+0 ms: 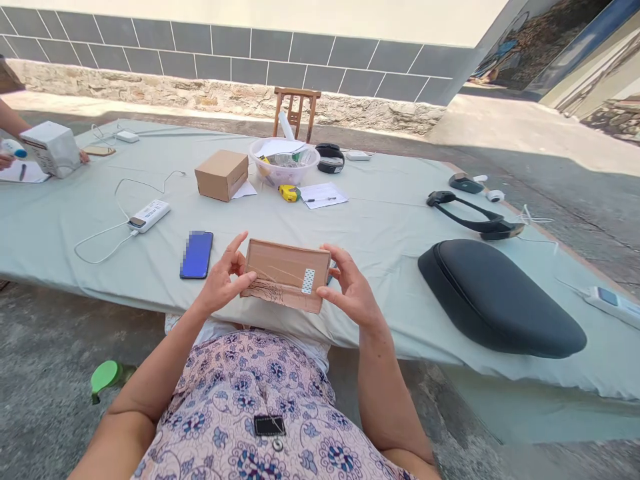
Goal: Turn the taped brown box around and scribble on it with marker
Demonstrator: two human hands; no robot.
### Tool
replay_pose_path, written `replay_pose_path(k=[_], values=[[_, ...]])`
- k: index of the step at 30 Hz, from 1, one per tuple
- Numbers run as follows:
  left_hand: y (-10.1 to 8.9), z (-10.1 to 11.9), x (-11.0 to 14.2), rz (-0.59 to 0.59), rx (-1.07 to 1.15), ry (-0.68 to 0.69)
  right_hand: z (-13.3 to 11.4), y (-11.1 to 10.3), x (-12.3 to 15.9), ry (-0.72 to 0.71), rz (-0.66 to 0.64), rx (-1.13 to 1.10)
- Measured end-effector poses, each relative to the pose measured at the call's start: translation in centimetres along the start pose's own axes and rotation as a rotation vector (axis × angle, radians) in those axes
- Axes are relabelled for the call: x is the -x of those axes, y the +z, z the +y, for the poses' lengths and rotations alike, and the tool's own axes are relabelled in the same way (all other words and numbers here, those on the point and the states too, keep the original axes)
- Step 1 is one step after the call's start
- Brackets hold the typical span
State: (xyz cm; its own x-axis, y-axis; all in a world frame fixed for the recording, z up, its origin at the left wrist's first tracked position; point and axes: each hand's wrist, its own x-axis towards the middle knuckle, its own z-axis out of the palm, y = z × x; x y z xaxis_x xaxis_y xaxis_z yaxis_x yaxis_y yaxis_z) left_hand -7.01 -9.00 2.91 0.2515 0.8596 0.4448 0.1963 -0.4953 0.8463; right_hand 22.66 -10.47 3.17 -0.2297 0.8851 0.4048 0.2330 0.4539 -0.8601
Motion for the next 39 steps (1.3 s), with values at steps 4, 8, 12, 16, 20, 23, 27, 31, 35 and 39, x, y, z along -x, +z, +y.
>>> replay_pose_path(k=[4,8,12,16,20,23,27,31,35,39], values=[[-0.7,0.7,-0.5,-0.151,0.041,-0.136,-0.3,0.1,1.2,-0.012,-0.033,0.025],[-0.3,1.7,-0.8,-0.115,-0.027,-0.185,-0.6,0.6,2.0,-0.038,-0.032,0.026],[0.3,2.7,-0.6,-0.062,-0.155,-0.18,-0.6,1.2,2.4,-0.072,0.021,0.003],[0.8,2.8,-0.4,0.064,-0.328,-0.042,-0.5,1.6,2.5,-0.074,0.054,-0.009],[1.3,1.3,-0.7,0.114,-0.482,0.139,0.3,1.8,2.3,-0.12,0.13,-0.03],[2.1,-0.8,-0.8,0.052,-0.623,0.182,2.0,2.2,2.0,-0.124,0.179,0.038],[3.9,-3.8,-0.1,-0.137,-0.797,0.038,4.9,3.7,2.2,-0.04,0.176,0.208],[5.0,-5.4,0.6,-0.152,-0.823,-0.041,6.5,5.2,2.4,0.018,0.279,0.199],[4.8,-5.5,0.5,-0.153,-0.796,-0.062,6.6,5.7,2.2,0.02,0.324,0.167],[4.4,-5.3,0.4,-0.151,-0.731,-0.064,6.5,5.7,2.0,0.033,0.337,0.148]])
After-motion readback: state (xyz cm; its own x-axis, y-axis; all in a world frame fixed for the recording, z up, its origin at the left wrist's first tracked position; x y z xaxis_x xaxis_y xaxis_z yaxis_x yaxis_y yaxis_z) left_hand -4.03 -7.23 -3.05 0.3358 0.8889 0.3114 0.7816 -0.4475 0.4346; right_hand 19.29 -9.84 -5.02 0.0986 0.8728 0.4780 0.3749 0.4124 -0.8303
